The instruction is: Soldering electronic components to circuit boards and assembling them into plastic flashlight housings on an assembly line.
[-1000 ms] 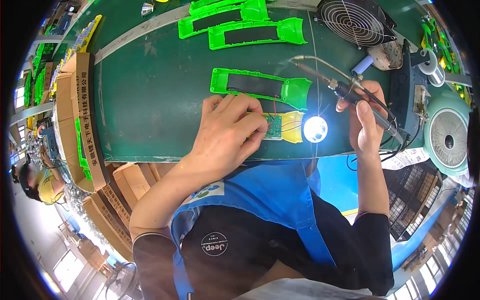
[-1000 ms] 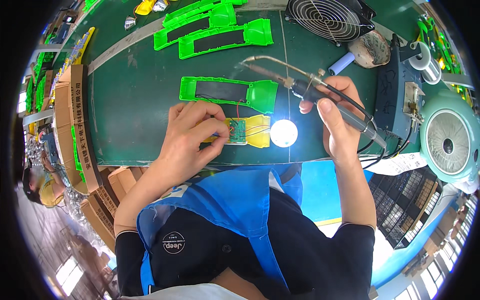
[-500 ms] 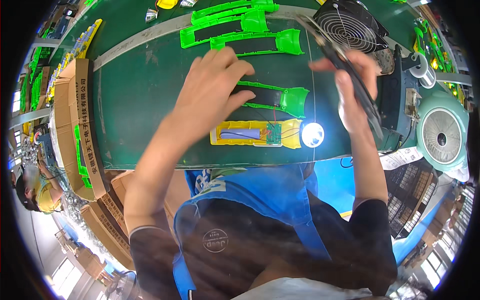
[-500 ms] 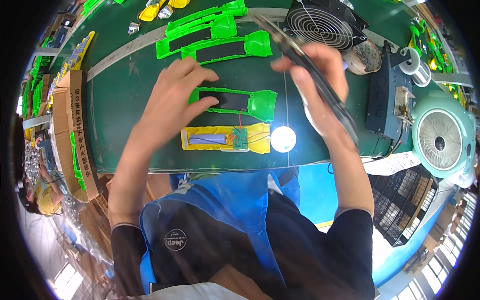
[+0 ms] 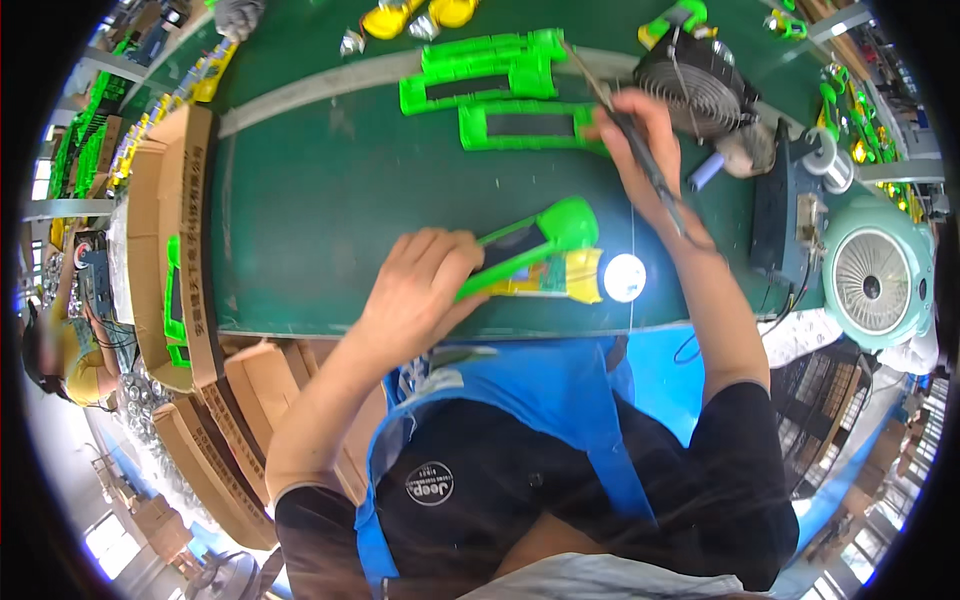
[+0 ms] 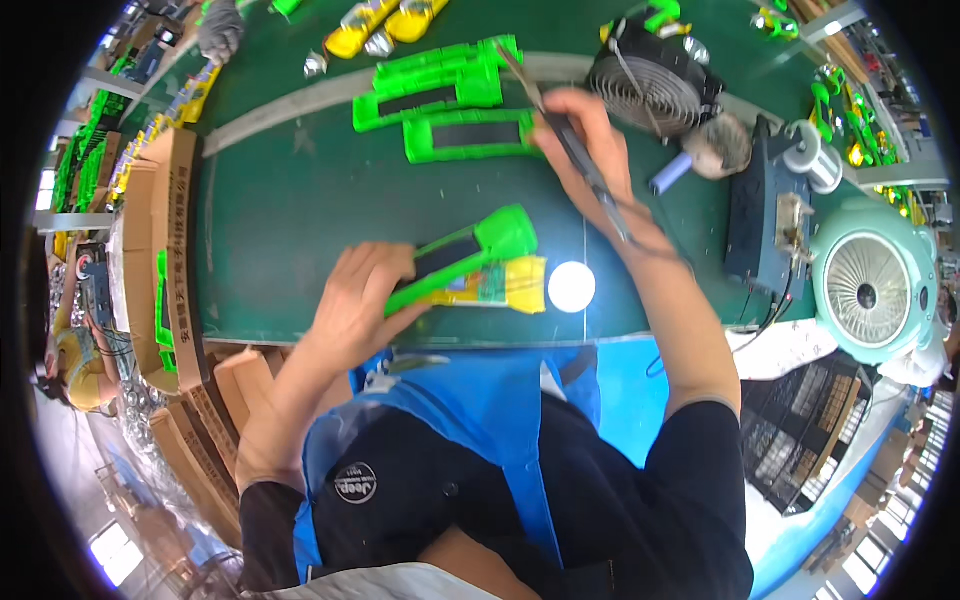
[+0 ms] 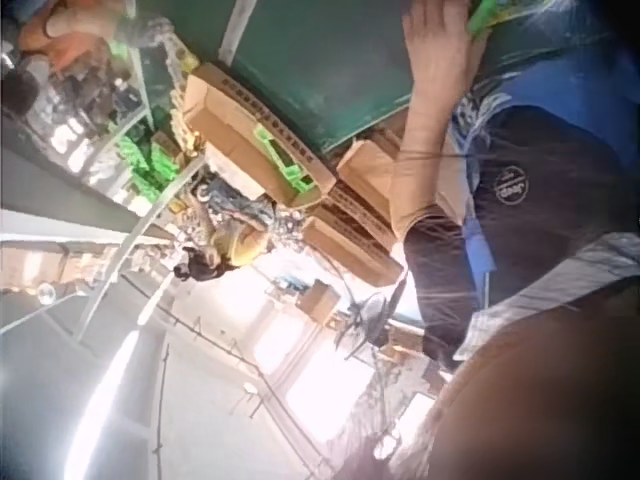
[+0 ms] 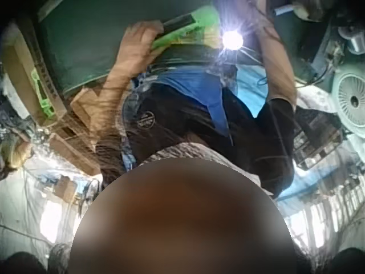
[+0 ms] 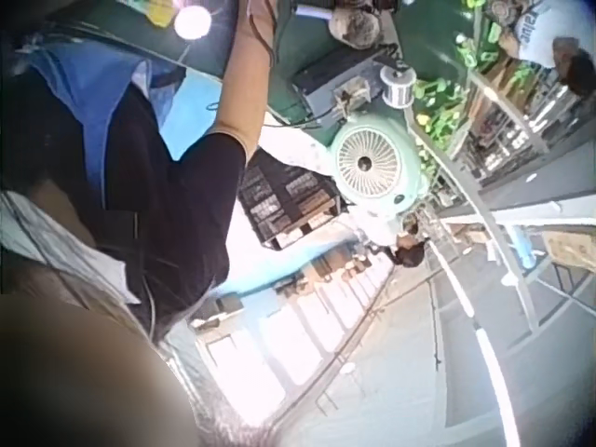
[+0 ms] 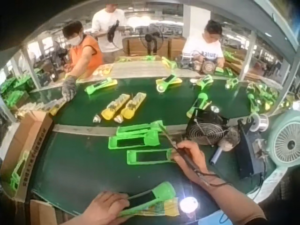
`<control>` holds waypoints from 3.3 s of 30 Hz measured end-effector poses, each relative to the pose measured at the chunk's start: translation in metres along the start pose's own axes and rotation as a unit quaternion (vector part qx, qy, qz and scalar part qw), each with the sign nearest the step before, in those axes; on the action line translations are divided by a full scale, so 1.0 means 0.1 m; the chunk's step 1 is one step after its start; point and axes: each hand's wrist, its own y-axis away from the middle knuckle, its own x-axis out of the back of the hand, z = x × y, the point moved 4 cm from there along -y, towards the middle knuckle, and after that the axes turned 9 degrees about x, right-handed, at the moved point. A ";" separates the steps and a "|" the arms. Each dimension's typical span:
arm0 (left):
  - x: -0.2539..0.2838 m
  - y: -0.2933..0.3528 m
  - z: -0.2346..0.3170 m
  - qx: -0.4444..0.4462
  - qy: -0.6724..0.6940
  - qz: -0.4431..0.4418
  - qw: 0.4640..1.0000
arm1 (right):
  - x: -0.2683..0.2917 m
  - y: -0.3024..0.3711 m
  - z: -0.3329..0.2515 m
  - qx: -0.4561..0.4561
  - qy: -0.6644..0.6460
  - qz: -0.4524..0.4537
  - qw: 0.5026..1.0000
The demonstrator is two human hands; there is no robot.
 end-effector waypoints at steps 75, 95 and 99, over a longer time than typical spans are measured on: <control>-0.17 -0.75 0.06 0.002 0.135 0.060 0.989 | 0.35 0.81 -0.78 -0.256 -0.171 0.101 0.946; -0.16 -0.95 0.20 0.090 -0.044 -0.087 0.991 | 0.29 0.73 -0.83 -0.230 -0.080 0.001 0.970; -0.16 -0.97 0.20 0.091 -0.047 -0.104 0.989 | 0.30 0.72 -0.80 -0.206 -0.078 -0.010 0.975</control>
